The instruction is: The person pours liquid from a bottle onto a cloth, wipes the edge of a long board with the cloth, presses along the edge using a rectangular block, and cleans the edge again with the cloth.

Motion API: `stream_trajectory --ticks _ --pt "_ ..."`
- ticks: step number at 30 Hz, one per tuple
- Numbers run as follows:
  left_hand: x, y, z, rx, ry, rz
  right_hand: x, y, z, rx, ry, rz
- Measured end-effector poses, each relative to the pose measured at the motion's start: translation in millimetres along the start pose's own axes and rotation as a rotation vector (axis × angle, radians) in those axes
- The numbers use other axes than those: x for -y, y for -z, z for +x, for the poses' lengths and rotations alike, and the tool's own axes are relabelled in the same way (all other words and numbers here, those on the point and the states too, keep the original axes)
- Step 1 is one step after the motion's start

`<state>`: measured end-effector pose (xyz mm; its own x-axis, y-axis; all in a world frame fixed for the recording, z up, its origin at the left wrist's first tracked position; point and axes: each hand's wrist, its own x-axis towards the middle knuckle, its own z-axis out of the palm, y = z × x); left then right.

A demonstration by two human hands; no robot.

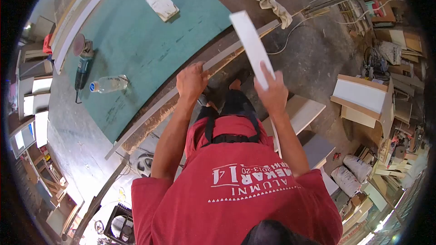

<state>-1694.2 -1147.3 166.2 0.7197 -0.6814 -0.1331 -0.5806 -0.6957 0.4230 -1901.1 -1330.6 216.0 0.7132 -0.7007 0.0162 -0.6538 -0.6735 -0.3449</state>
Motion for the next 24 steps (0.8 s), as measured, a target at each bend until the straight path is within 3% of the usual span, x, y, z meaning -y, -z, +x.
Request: stream_trajectory --ticks 5,8,11,16,19,24 --pt "-3 3 -1 0.007 0.019 -0.053 -15 5 -70 0.09 0.093 0.091" --pt "-4 2 -4 0.026 0.025 -0.048 -11 -13 0 -0.006 -0.041 0.027" --pt "1 1 0 0.019 -0.005 -0.031 -14 -16 49 -0.092 -0.038 0.029" --pt "2 2 1 0.032 -0.003 0.004 -22 2 -70 0.092 0.047 0.062" --pt "1 3 1 0.015 -0.006 -0.012 -23 16 -67 0.169 0.008 0.08" --pt "-11 11 0 0.079 0.064 0.005 -35 -10 69 -0.13 -0.118 0.007"
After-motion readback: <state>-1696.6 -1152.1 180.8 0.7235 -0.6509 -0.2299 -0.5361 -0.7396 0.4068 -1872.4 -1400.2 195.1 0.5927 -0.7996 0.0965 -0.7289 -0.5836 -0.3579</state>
